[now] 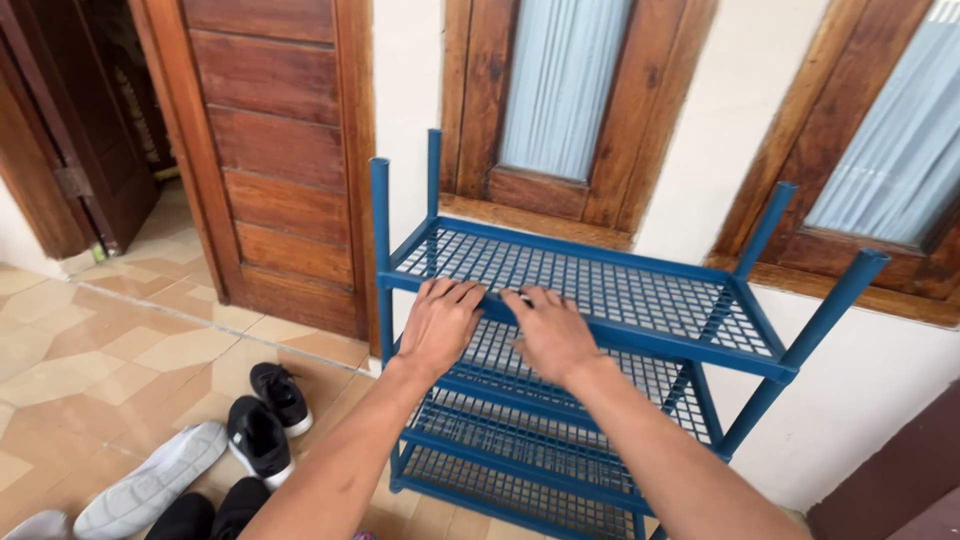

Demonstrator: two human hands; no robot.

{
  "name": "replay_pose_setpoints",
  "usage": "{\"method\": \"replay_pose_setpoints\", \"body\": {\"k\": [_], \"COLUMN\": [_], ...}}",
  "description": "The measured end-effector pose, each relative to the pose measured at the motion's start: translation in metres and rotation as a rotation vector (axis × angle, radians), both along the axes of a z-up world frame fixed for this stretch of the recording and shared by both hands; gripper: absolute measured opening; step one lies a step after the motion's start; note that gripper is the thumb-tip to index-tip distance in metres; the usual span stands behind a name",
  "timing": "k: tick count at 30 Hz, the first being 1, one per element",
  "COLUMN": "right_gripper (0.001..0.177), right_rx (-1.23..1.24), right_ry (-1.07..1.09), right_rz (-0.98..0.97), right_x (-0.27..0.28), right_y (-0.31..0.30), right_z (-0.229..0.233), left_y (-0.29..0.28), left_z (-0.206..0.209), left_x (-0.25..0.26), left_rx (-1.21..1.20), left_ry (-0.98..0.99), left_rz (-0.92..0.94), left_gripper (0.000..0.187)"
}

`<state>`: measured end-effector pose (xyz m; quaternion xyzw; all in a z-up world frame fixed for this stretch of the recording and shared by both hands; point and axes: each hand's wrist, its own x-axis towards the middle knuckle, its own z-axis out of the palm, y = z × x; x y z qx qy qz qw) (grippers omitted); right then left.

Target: The person assembles a blue metal shoe rack by inserting a shelf into the frame and securing it. They then remove a shelf, brush it with a long-handled brush, and reinsert it into the rack.

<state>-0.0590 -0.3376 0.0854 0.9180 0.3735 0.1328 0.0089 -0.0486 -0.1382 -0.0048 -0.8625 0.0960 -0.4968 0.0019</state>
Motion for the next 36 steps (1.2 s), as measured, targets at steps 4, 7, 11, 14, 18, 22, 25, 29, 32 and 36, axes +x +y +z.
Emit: {"method": "replay_pose_setpoints", "body": {"k": [4, 7, 11, 14, 18, 22, 25, 29, 32, 36], "right_gripper": [0.057, 0.063, 0.058, 0.052, 0.056, 0.057, 0.059, 0.063, 0.07, 0.067], "right_rx": [0.011, -0.048, -0.074, -0.066, -0.117, -0.133, -0.112, -0.193, -0.153, 0.568], "right_ry": [-0.109, -0.091, -0.082, -0.105, -0.088, -0.061, 0.004, 0.077, 0.183, 0.473], "right_rz": [-0.012, -0.023, -0.041, -0.063, -0.122, -0.132, -0.134, -0.269, -0.274, 0.003], "right_x": [0.042, 0.039, 0.033, 0.029, 0.027, 0.047, 0.045, 0.026, -0.003, -0.069], "right_y": [-0.004, -0.007, -0.013, -0.017, -0.024, -0.031, -0.039, -0.033, -0.005, 0.063], "right_z": [-0.018, -0.011, 0.002, 0.01, 0.017, 0.004, -0.001, 0.024, 0.042, 0.06], "left_y": [0.029, 0.061, 0.08, 0.075, 0.078, 0.072, 0.056, 0.05, 0.039, 0.036], "left_z": [0.0, -0.018, -0.031, -0.017, -0.017, -0.046, -0.038, -0.023, -0.021, -0.027], "left_x": [-0.016, -0.015, -0.026, -0.042, -0.037, -0.033, -0.061, -0.081, -0.101, -0.11], "left_rx": [0.024, -0.469, -1.042, -1.108, -1.04, -1.007, -1.047, -1.029, -1.044, -1.07], "left_ry": [-0.101, -0.071, 0.379, 0.48, 0.442, 0.44, 0.451, 0.51, 0.563, 0.608], "left_rz": [0.013, 0.256, -0.025, -0.156, -0.211, -0.216, -0.277, -0.377, -0.433, -0.539], "left_gripper": [0.03, 0.044, 0.067, 0.056, 0.029, 0.027, 0.028, 0.024, 0.024, 0.024]}}
